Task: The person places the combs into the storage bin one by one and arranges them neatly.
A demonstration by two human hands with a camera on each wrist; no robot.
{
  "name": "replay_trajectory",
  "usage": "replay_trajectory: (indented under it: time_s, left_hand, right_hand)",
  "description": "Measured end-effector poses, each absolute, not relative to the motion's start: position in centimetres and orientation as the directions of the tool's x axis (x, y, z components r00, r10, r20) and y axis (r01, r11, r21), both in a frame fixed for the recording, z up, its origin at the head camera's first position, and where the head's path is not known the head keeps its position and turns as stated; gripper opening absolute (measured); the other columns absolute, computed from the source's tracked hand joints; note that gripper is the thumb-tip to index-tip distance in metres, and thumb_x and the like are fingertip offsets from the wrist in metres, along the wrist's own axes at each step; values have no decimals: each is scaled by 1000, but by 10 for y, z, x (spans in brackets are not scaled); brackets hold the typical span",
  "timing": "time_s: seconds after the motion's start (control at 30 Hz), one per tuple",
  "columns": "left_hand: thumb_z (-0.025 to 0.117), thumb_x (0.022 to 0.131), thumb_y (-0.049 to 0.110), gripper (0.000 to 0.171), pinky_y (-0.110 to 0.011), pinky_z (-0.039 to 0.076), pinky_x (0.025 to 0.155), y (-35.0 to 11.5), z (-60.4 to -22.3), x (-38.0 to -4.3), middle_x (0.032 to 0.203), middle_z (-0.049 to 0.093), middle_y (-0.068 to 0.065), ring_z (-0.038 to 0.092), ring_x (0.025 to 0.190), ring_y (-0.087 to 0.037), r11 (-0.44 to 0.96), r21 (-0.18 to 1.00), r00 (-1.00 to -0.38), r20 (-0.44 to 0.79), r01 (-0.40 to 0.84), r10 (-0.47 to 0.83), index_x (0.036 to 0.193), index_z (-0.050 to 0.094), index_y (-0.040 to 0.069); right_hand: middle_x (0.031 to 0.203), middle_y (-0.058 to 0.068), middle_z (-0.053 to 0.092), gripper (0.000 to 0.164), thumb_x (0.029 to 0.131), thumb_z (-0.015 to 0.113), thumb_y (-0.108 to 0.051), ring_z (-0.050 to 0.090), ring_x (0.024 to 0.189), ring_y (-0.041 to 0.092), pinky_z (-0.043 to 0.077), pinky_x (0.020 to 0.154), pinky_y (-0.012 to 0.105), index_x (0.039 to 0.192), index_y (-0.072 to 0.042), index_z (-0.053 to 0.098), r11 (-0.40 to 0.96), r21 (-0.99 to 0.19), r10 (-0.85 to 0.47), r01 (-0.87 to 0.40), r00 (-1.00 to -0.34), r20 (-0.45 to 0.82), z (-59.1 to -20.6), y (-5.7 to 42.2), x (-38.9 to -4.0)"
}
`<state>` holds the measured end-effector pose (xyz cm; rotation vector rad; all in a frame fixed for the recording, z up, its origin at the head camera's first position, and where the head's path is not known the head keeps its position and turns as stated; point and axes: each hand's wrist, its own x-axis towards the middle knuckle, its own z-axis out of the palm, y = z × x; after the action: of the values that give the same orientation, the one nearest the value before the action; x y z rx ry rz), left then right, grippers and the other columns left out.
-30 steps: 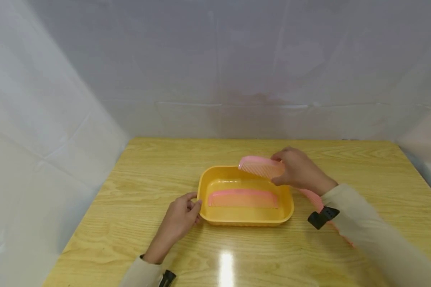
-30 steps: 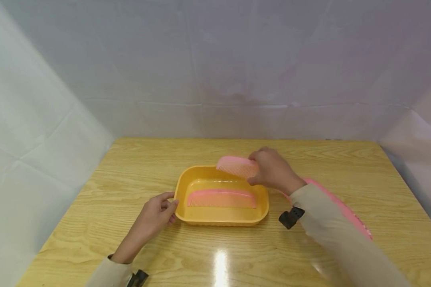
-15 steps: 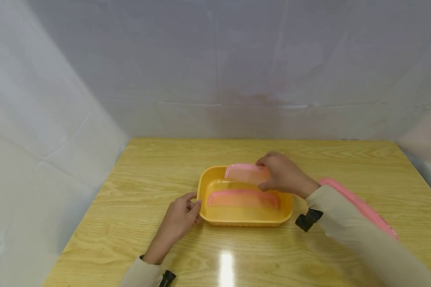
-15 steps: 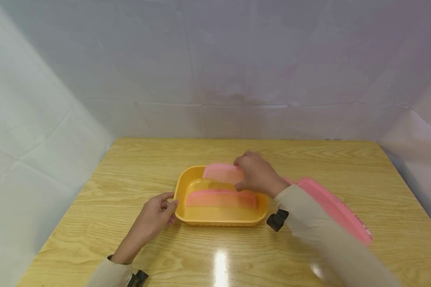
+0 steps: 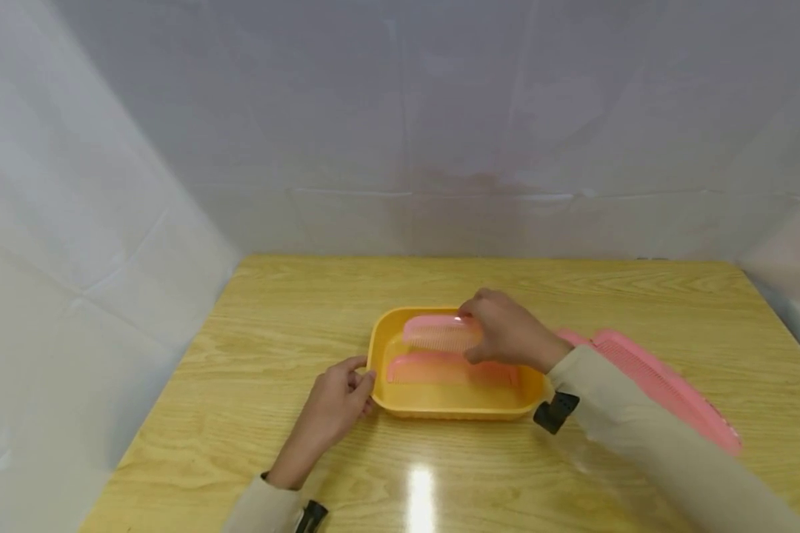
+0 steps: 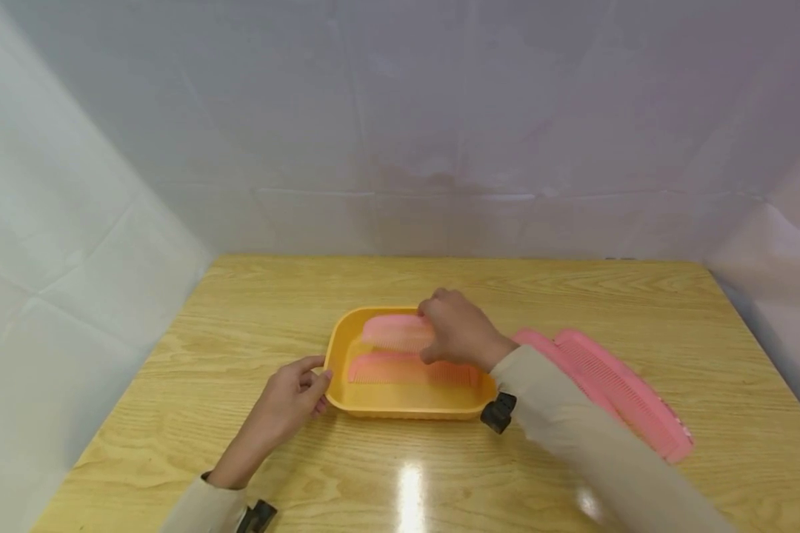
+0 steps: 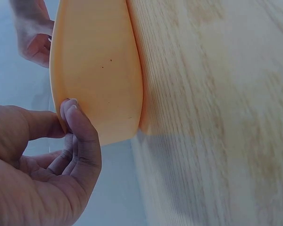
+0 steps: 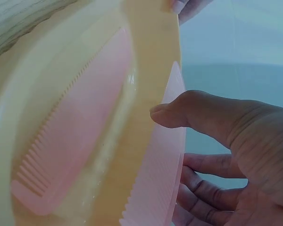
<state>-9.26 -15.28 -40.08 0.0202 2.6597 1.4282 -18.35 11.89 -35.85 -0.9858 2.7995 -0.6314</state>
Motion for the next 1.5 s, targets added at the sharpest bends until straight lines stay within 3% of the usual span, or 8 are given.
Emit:
replay_trajectory:
  time_s: [0.3,0.77,1.07,1.5]
  left_hand:
    - [55,104,10,41,-33,57,56,-153,-401,-92,77,65,-4,67,67,-23,543,839,-992,-105,-49,73,140,52,-10]
    - [55,105,10,41,-31,57,55,-153,-400,-92,77,65,-4,67,66,-23,554,830,-992,-112,-58,65,140,52,-10]
    - [55,105,11,40,-28,55,53,-153,-400,-92,76,65,-3,66,65,-20,561,826,-992,-111,-56,64,139,53,-9]
    - [55,105,10,40,-31,57,56,-152,-399,-92,76,65,-4,67,66,-20,558,828,-992,-112,-58,64,139,52,-10]
  right_hand:
    - [114,15,63,58,76,89,-19,57,101,28,53,89,44,124,5,67,721,-419,-614,-551,-789,-19,-366,110,-182]
    - [120,16,65,58,77,90,-20,61,110,32,52,95,46,124,5,66,706,-426,-640,-566,-767,-41,-385,104,-181]
    - [114,15,64,57,76,91,-20,57,104,28,51,93,42,121,6,67,715,-436,-631,-547,-773,-64,-393,101,-179]
    - [111,12,63,55,77,90,-18,56,102,26,51,91,40,120,6,67,710,-457,-635,-536,-768,-84,-400,99,-177]
